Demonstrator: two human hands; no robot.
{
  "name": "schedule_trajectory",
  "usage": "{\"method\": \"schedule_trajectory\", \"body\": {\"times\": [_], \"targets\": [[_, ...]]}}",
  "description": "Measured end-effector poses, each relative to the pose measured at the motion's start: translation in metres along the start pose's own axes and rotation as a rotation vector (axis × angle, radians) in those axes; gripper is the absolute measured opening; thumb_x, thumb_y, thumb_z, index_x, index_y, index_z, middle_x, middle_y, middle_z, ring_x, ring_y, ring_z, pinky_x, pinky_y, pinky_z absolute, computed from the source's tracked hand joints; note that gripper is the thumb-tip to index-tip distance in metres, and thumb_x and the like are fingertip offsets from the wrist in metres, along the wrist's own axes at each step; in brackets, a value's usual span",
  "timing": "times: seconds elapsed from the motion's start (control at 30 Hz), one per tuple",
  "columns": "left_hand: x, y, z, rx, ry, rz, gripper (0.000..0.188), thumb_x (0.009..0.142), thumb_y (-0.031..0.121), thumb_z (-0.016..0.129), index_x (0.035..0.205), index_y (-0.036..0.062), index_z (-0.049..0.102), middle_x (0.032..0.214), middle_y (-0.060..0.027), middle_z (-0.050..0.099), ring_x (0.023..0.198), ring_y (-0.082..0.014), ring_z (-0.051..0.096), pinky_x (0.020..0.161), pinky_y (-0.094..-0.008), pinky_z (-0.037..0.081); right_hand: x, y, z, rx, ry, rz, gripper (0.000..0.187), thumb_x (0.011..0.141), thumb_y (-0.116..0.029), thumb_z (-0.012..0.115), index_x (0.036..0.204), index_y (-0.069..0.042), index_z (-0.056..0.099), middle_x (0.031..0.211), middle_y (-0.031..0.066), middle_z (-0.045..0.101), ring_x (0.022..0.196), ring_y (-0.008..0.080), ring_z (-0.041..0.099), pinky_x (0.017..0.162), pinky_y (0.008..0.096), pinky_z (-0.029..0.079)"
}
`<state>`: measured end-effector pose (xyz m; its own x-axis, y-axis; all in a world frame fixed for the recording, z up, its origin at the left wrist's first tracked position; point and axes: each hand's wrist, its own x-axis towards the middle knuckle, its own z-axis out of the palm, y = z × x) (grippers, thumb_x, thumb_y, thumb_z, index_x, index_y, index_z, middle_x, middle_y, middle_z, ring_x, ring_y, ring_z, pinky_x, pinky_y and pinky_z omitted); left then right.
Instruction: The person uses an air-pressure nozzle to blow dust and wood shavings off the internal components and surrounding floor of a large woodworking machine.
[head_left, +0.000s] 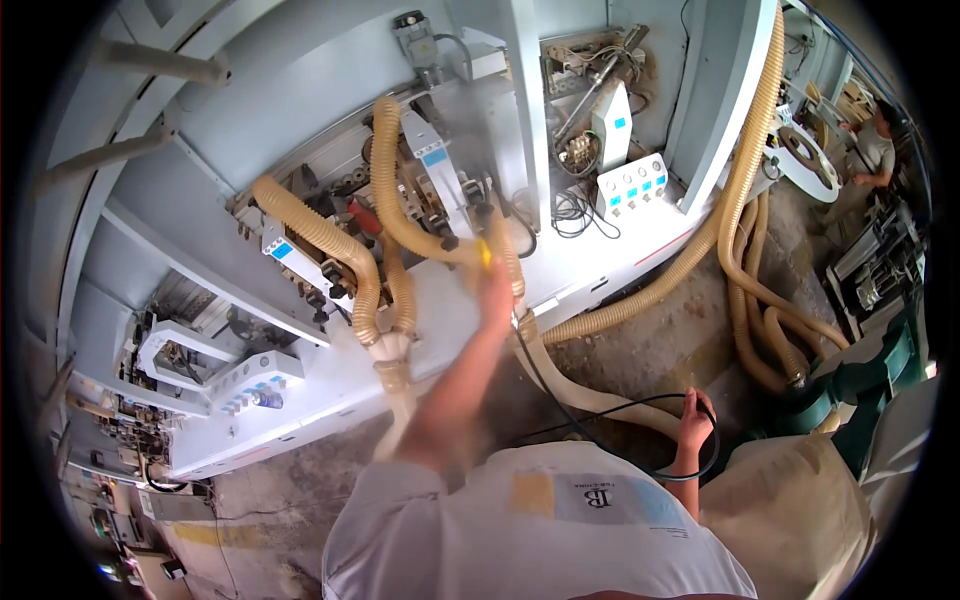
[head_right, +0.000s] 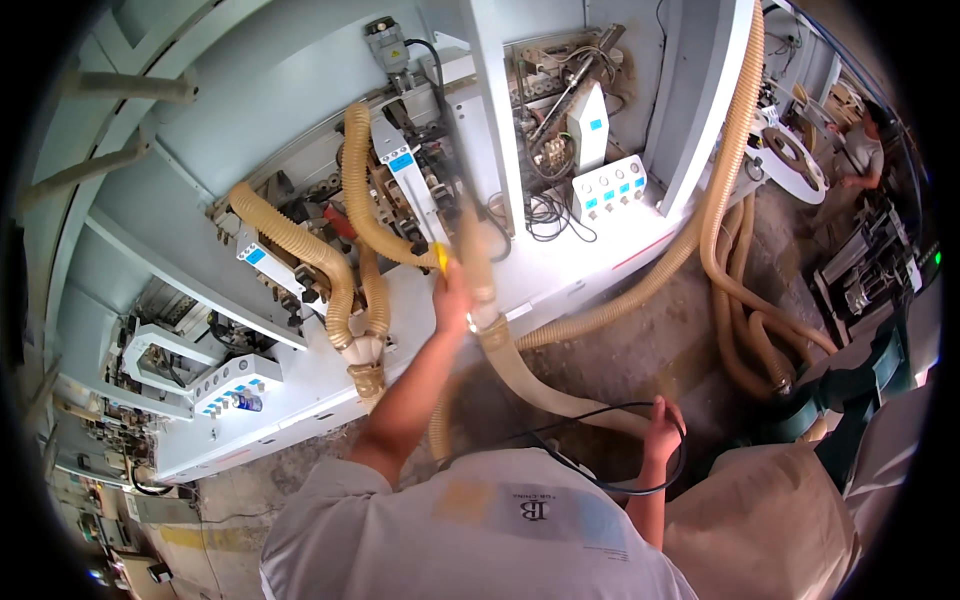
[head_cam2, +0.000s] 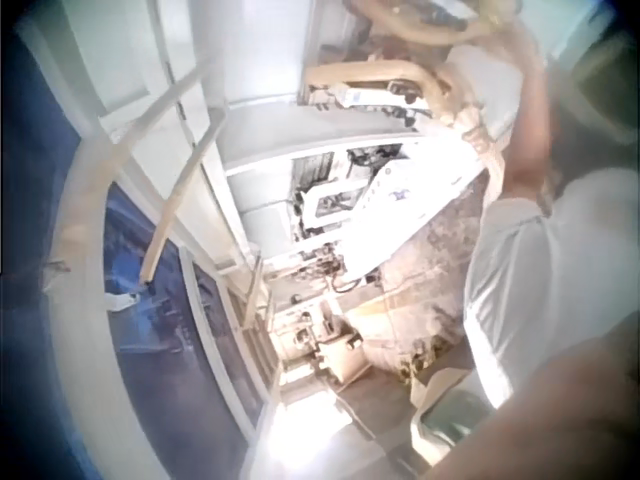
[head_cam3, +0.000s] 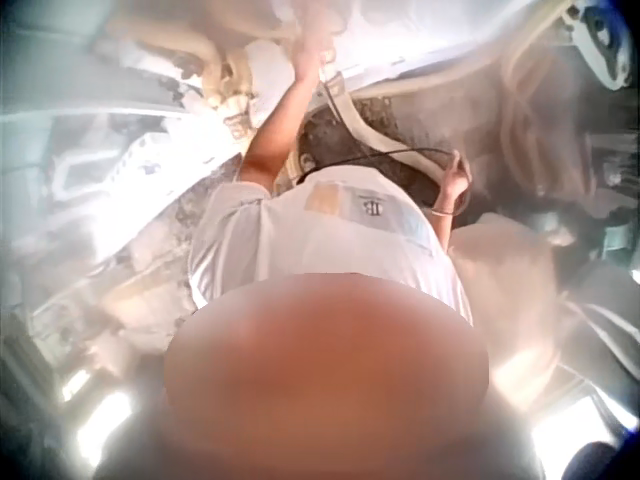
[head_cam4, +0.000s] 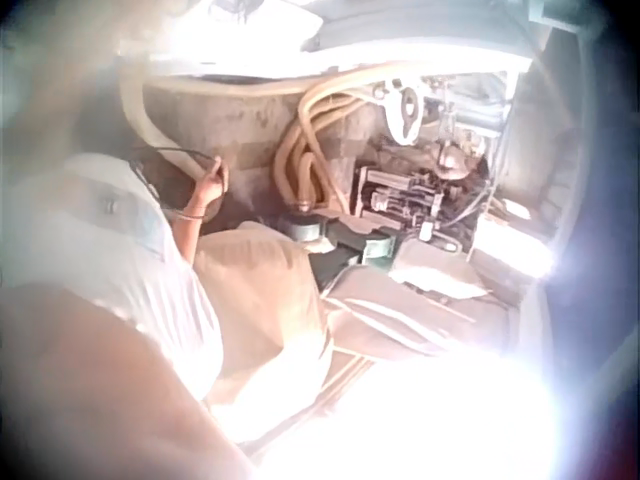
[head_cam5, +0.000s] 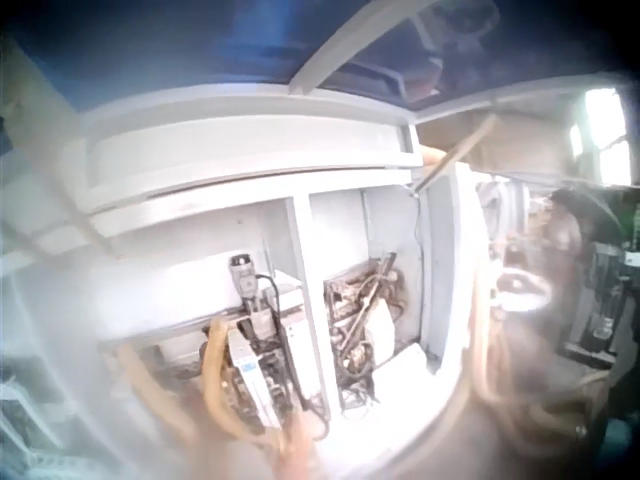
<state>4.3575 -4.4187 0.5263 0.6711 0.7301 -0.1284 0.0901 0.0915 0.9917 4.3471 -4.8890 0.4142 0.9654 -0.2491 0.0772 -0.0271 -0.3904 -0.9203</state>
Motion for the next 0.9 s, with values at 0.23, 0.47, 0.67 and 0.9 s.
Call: {"method": "schedule_trajectory", "body": {"times": [0.23,0.47,0.67,0.9], "targets": [[-0.038,-0.127,-0.034,0.469,0.029,0.040,0.050,0.100,0.051,0.051,0.093,0.0021,0.057,0.064,-0.0038,0.054,0.050,-0.0161,0.054,0.046,-0.0321,0.047,0.003,-0.013,0.002,0.051,-0.077,0.035,0.026,0.094,-0.024,0.072,0.098,0.002,0.071,0.083,0.0085,0.070,0.073,0.0161,0.062,0.071,0.0281,0.050],[-0.106,-0.147,-0.081,0.603,-0.136,-0.084,0.047,0.101,0.050,0.050,0.096,0.0050,0.061,0.069,-0.0086,0.059,0.053,-0.0213,0.059,0.052,-0.0374,0.051,-0.022,-0.034,0.029,0.149,-0.230,0.035,0.022,0.093,-0.019,0.074,0.091,0.002,0.070,0.072,-0.0004,0.060,0.069,0.0077,0.053,0.065,0.0236,0.044],[-0.116,-0.196,-0.205,0.899,0.305,0.243,0.039,0.100,0.043,0.053,0.103,0.0057,0.061,0.074,-0.0136,0.060,0.063,-0.0311,0.062,0.058,-0.0468,0.049,-0.039,-0.059,0.043,0.016,-0.304,0.000,0.026,0.094,-0.021,0.072,0.093,0.005,0.071,0.072,0.0034,0.064,0.067,0.0108,0.058,0.065,0.0260,0.048],[-0.116,-0.080,-0.325,0.262,0.478,-0.050,0.043,0.102,0.043,0.053,0.103,0.0000,0.060,0.065,-0.0004,0.051,0.051,-0.0110,0.049,0.052,-0.0280,0.049,-0.040,-0.070,0.076,-0.353,-0.423,-0.284,0.018,0.092,-0.020,0.074,0.093,-0.002,0.073,0.071,0.0100,0.068,0.066,0.0130,0.061,0.064,0.0301,0.050]]}}
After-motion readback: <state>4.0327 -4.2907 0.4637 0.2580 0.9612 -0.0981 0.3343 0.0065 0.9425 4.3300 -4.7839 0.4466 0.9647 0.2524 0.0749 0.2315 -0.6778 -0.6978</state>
